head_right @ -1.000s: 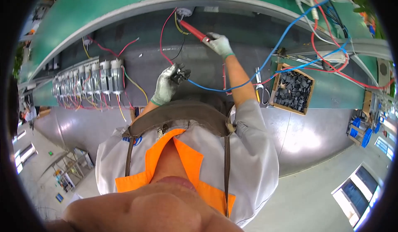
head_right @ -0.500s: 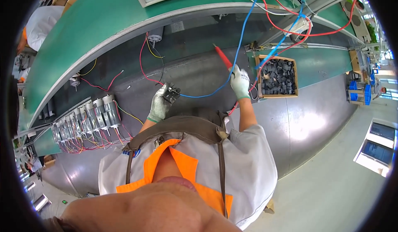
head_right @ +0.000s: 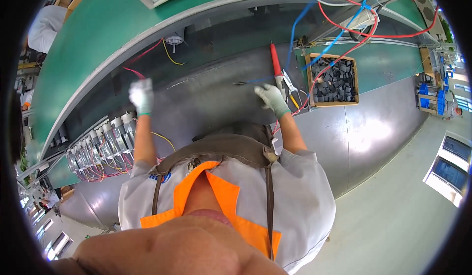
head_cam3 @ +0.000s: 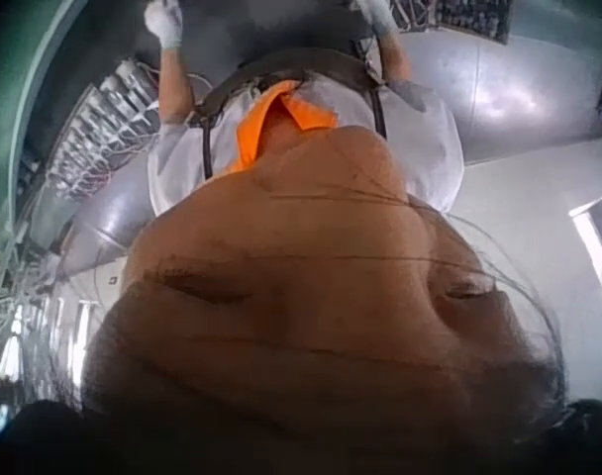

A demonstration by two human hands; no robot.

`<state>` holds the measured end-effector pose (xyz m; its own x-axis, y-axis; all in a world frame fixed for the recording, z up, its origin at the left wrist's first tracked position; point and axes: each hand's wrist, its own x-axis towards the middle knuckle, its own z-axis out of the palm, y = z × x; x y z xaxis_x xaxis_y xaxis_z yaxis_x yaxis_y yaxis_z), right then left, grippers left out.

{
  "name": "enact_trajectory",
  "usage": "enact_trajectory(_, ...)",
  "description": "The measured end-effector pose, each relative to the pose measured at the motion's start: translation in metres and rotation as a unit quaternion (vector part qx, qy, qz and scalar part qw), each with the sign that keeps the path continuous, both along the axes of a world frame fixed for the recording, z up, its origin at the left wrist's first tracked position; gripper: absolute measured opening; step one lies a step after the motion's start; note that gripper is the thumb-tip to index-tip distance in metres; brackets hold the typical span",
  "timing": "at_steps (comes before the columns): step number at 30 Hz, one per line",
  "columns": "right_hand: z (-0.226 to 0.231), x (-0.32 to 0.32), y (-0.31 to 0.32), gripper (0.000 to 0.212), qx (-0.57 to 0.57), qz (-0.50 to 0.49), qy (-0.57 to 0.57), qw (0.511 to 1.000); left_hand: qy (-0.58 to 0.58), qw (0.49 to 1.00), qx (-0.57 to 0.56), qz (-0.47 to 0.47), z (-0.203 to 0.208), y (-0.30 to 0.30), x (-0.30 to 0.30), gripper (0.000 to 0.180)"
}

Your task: Testing electrical motors by connecting them to a power supply and checking functionality.

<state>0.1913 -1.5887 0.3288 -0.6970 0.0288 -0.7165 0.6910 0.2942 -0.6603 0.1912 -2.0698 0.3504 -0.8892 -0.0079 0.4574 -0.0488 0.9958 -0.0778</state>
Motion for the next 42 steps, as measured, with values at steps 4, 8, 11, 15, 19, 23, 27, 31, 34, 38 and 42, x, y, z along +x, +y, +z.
enact_trajectory(4, 0.015, -0.063, -0.018, 0.067, 0.037, 0.215, 0.06, 0.974, -0.072, 0.89, -0.009, 0.451, 0.056, -0.101, 0.0, 0.061)
enact_trajectory(8, -0.016, -0.215, -0.051, 0.066, 0.335, 0.174, 0.364, 0.851, 0.074, 0.91, 0.041, 0.406, 0.0, -0.152, 0.04, 0.068)
enact_trajectory(11, -0.137, -0.337, -0.017, 0.06, 0.389, 0.096, 0.643, 0.653, 0.123, 0.84, 0.515, 0.118, -0.079, -0.084, 0.03, 0.047)
enact_trajectory(15, -0.184, -0.319, -0.059, 0.063, 0.341, 0.08, 0.572, 0.742, -0.092, 0.86, 0.478, 0.152, -0.083, 0.036, 0.061, 0.052)
enact_trajectory(19, -0.212, -0.353, -0.047, 0.066, 0.355, 0.075, 0.446, 0.818, -0.168, 0.761, 0.614, 0.123, -0.052, 0.096, 0.037, 0.044)
enact_trajectory(23, -0.173, -0.23, -0.106, 0.069, 0.332, 0.107, 0.345, 0.871, -0.147, 0.792, 0.588, 0.073, -0.066, 0.111, 0.013, 0.045)
enact_trajectory(27, -0.072, -0.05, -0.107, 0.092, 0.046, -0.056, 0.208, 0.976, -0.171, 0.81, 0.559, -0.051, -0.049, 0.173, -0.041, 0.059)
enact_trajectory(31, -0.045, 0.062, -0.087, 0.093, 0.039, 0.117, 0.207, 0.971, -0.189, 0.769, 0.605, -0.086, -0.075, 0.222, -0.047, 0.091)
enact_trajectory(34, -0.038, 0.094, -0.065, 0.081, -0.016, 0.193, 0.254, 0.948, -0.127, 0.849, 0.512, -0.02, -0.109, 0.227, -0.034, 0.096)
enact_trajectory(38, 0.011, 0.089, -0.002, 0.04, -0.068, 0.284, 0.194, 0.937, -0.126, 0.694, 0.708, -0.023, -0.128, 0.198, -0.008, 0.05)
enact_trajectory(42, 0.023, 0.081, 0.128, 0.031, 0.048, -0.022, 0.1, 0.994, -0.152, 0.52, 0.84, -0.006, -0.08, 0.217, 0.002, 0.025)
